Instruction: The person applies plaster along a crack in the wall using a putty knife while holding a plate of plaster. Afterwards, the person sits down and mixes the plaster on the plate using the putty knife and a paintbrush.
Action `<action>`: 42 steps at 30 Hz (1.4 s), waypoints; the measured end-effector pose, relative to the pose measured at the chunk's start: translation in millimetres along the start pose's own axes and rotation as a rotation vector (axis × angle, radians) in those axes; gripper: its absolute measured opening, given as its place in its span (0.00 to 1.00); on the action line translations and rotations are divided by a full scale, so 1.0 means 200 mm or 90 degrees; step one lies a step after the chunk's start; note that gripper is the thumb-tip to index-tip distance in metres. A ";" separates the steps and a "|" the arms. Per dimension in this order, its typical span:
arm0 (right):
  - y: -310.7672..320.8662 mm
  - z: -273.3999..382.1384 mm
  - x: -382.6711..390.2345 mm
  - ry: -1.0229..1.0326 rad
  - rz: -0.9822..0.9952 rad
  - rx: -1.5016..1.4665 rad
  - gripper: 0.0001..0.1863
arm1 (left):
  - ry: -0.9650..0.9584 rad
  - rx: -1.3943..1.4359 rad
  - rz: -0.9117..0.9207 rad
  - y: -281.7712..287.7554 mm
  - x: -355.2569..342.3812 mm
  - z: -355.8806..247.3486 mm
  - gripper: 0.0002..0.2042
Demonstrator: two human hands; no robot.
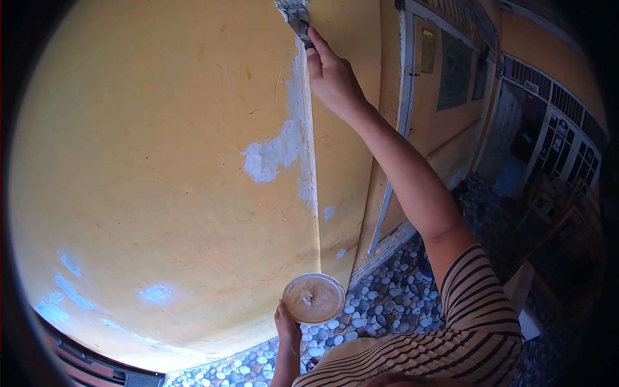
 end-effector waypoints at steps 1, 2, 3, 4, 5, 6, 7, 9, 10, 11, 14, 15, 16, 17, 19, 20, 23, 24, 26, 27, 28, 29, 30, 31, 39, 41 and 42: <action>0.00 -0.02 0.01 -0.011 0.000 -0.005 0.27 | 0.005 -0.005 0.002 -0.01 0.00 0.00 0.23; -0.01 -0.03 0.01 -0.021 0.000 -0.010 0.27 | 0.009 -0.010 0.004 -0.02 0.01 0.00 0.23; -0.03 -0.05 0.01 -0.023 0.000 -0.010 0.27 | 0.010 -0.011 0.003 -0.03 0.01 -0.01 0.23; -0.03 -0.05 0.01 -0.002 -0.029 -0.029 0.27 | 0.013 -0.009 0.001 -0.03 0.01 -0.01 0.23; -0.04 -0.05 0.01 0.019 -0.058 -0.049 0.28 | 0.015 -0.007 -0.001 -0.04 0.02 -0.01 0.22; -0.08 -0.09 0.03 0.017 -0.058 -0.050 0.28 | 0.016 -0.008 -0.002 -0.04 0.02 -0.01 0.22; -0.11 -0.10 0.05 0.044 -0.070 -0.058 0.27 | 0.018 -0.008 -0.004 -0.03 0.02 -0.01 0.22; -0.14 -0.12 0.09 0.072 -0.080 -0.069 0.27 | 0.017 -0.006 -0.010 -0.02 0.02 -0.01 0.22; -0.15 -0.14 0.11 0.046 -0.072 -0.085 0.27 | 0.014 -0.001 -0.015 -0.01 0.02 0.00 0.22; -0.17 -0.16 0.13 0.020 -0.065 -0.101 0.27 | 0.012 0.004 -0.020 0.00 0.02 0.00 0.22; -0.19 -0.18 0.20 -0.044 -0.031 -0.109 0.27 | 0.005 -0.005 -0.025 0.01 0.04 -0.01 0.22; -0.18 -0.18 0.23 -0.044 -0.031 -0.109 0.27 | 0.004 -0.005 -0.024 0.01 0.04 -0.02 0.22; -0.19 -0.19 0.25 -0.054 -0.018 -0.102 0.27 | 0.004 -0.007 -0.020 0.01 0.04 -0.02 0.23; -0.20 -0.21 0.28 -0.064 -0.006 -0.093 0.27 | 0.003 -0.010 -0.015 0.00 0.05 -0.02 0.23; -0.22 -0.22 0.33 -0.053 -0.003 -0.092 0.27 | 0.006 -0.008 -0.018 0.00 0.05 0.00 0.23; -0.22 -0.23 0.36 -0.042 -0.001 -0.091 0.28 | 0.009 -0.006 -0.020 -0.01 0.05 0.00 0.23; -0.22 -0.23 0.44 -0.056 0.001 -0.125 0.27 | 0.009 -0.016 -0.007 -0.01 0.07 -0.01 0.24; -0.21 -0.23 0.43 -0.053 0.001 -0.126 0.27 | 0.007 -0.015 -0.007 -0.02 0.06 -0.01 0.24; -0.15 -0.16 0.40 0.057 -0.052 -0.125 0.26 | 0.001 0.000 -0.002 -0.02 0.06 0.00 0.24; -0.13 -0.13 0.36 0.056 -0.051 -0.125 0.26 | 0.003 0.000 -0.003 -0.02 0.06 0.01 0.24; -0.11 -0.10 0.29 0.017 -0.042 -0.104 0.26 | 0.013 -0.010 -0.002 -0.03 0.06 0.01 0.24; -0.09 -0.10 0.22 -0.021 -0.034 -0.082 0.25 | 0.023 -0.021 -0.001 -0.03 0.06 0.01 0.24; -0.08 -0.08 0.16 0.017 -0.046 -0.079 0.24 | 0.023 -0.022 -0.001 -0.03 0.06 0.01 0.24; -0.08 -0.09 0.14 0.017 -0.047 -0.078 0.24 | 0.016 -0.013 0.000 -0.04 0.06 0.01 0.23; -0.25 -0.28 0.54 -0.120 0.011 -0.157 0.26 | 0.006 -0.007 0.007 -0.05 0.07 0.00 0.23; -0.19 -0.22 0.58 -0.086 0.012 -0.150 0.25 | -0.003 -0.010 0.009 -0.04 0.06 -0.01 0.24; -0.14 -0.17 0.57 -0.053 0.009 -0.139 0.25 | -0.006 -0.008 0.013 -0.05 0.05 -0.01 0.24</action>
Point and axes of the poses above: each hand's wrist, its own x-axis away from the middle knuckle, its own y-axis out of the back of the hand, z = x × y, the point moved 9 cm from there along -x, towards the middle knuckle, and after that the axes turned 13 degrees about -x, right-handed, at the moved point
